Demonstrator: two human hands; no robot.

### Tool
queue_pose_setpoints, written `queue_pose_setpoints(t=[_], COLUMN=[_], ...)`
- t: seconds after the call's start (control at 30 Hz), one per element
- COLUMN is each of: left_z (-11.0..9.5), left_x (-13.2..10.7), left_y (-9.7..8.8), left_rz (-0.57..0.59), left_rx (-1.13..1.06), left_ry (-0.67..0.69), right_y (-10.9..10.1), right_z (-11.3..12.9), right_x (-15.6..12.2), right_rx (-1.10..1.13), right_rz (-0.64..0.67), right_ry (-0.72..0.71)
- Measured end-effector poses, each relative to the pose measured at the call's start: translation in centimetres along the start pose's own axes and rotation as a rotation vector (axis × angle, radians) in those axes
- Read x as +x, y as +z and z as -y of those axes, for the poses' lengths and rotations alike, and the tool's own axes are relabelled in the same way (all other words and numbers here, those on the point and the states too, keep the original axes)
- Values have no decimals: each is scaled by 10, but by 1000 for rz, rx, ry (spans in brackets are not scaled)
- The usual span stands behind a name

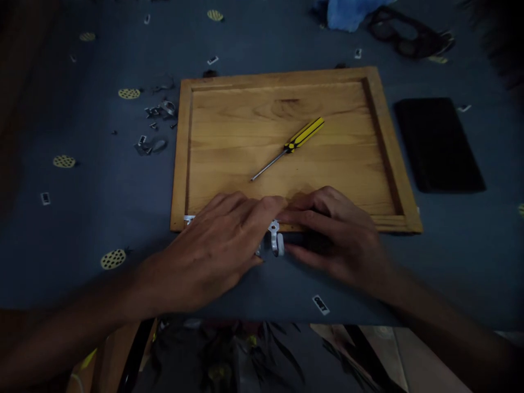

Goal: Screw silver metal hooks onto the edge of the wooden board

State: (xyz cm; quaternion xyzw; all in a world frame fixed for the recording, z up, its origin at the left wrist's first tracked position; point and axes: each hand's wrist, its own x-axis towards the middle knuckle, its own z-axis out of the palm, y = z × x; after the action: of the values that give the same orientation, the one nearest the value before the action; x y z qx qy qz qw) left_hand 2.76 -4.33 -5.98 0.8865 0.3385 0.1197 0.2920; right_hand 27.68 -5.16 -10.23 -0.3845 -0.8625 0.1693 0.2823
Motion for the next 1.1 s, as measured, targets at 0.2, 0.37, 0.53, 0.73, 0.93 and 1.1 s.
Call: queue_pose_setpoints(t=[0.2,0.37,0.53,0.73,0.93,1.1], left_z=[-2,-2,-2,1,2,3], left_x=[2,0,1,1,-1,1], left_y=[-2,-1,-1,-2,-2,-4], left_rz=[-1,5,0,4,13,32], left_rx=[20,67,48,-18,-32,27], left_ry=[32,33,30,11,2,9], right_y=[1,0,1,2,2,4], right_z=[1,3,5,4,4,2], right_x=[-2,-2,0,0,1,1], right_rx=[-5,15,2,-10,15,17], right_rz=[-3,-15,16,10,-2,-17], right_ry=[-13,21,99,82,63,26])
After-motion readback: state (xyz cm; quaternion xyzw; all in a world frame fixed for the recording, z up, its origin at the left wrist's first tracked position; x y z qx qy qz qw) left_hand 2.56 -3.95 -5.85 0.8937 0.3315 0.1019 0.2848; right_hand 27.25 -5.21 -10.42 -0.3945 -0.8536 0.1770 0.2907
